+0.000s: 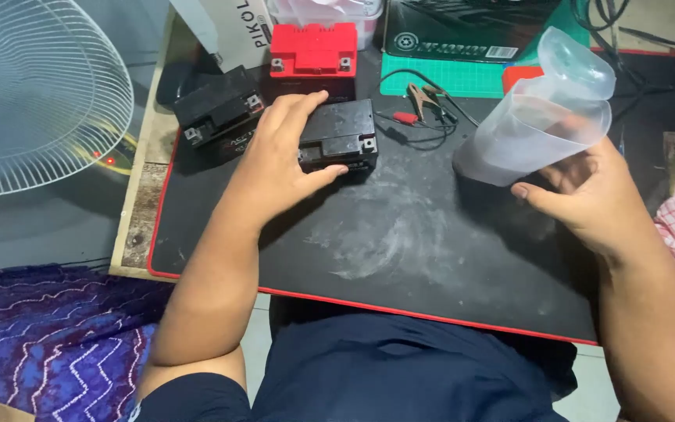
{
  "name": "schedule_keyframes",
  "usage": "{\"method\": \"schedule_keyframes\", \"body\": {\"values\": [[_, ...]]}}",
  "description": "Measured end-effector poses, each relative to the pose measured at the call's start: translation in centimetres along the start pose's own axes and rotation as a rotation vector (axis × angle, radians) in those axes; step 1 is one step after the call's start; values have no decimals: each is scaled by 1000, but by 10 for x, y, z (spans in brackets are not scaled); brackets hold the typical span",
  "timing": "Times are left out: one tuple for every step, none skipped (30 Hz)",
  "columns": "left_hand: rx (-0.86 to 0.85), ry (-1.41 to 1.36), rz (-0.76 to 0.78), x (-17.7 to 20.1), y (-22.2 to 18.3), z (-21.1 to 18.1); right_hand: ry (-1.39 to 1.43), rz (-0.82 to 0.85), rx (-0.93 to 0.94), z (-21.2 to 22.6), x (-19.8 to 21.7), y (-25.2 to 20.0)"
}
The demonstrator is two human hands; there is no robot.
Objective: Using a metal ruler to pry open the top cover of a lead-acid battery and removing the cell caps.
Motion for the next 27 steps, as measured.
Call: {"method": "schedule_keyframes", "body": {"values": [[4,2,-3,4,0,-2,0,5,2,1,-1,1],[-32,26,-27,8,-1,-6,1,13,16,2,-1,1],[-67,49,-49,12,-2,-10,2,22,28,2,-2,0],[-63,50,-51,18,-2,-12,2,27,27,2,-3,1],[-112,16,-90,27,-2,-16,22,47,64,4,-4,1],[-161,-19,-128,35,-1,-20,43,66,101,7,-5,1],[-165,-18,-129,41,0,-18,43,62,104,4,-4,1],[-165,-26,-190,50,1,-16,20,31,60,-1,-2,2],[-165,-37,-248,57,2,-14,-2,-1,13,-6,2,2],[-169,-39,-246,60,7,-14,-1,-6,12,-4,2,1],[-188,26,-267,66,10,-14,-5,2,15,-2,1,1],[-206,90,-287,71,13,-15,-8,9,17,1,-1,1],[-206,92,-288,74,18,-11,-7,10,18,2,-1,1],[-237,124,-275,76,23,-9,-3,25,18,4,-2,2],[-270,155,-261,78,29,-6,1,40,19,5,-3,1],[-271,157,-262,79,35,0,1,40,21,6,-3,2],[-269,187,-209,78,42,5,18,55,37,7,-4,1],[-268,216,-157,75,49,11,34,71,52,8,-4,1],[-269,215,-155,76,55,15,35,69,51,6,-4,1],[-250,229,-62,72,62,20,39,78,66,4,-3,1],[-235,242,31,67,70,25,42,85,83,3,-2,2],[-239,240,31,69,71,26,41,81,83,4,-2,1],[-272,254,-3,72,72,25,39,81,86,6,-2,0],[-305,267,-37,74,73,24,38,81,89,7,-2,0],[-309,269,-35,75,72,21,41,77,90,5,0,0],[-320,266,-66,77,71,18,38,75,87,3,2,0],[-329,260,-96,78,69,16,35,76,81,-1,4,0]]}}
Point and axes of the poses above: each hand's wrist, its own y-axis towards the middle knuckle, its own x-axis out of the back of the hand, z = x × y, the point moved 5 cm from there along y, towards the middle knuckle
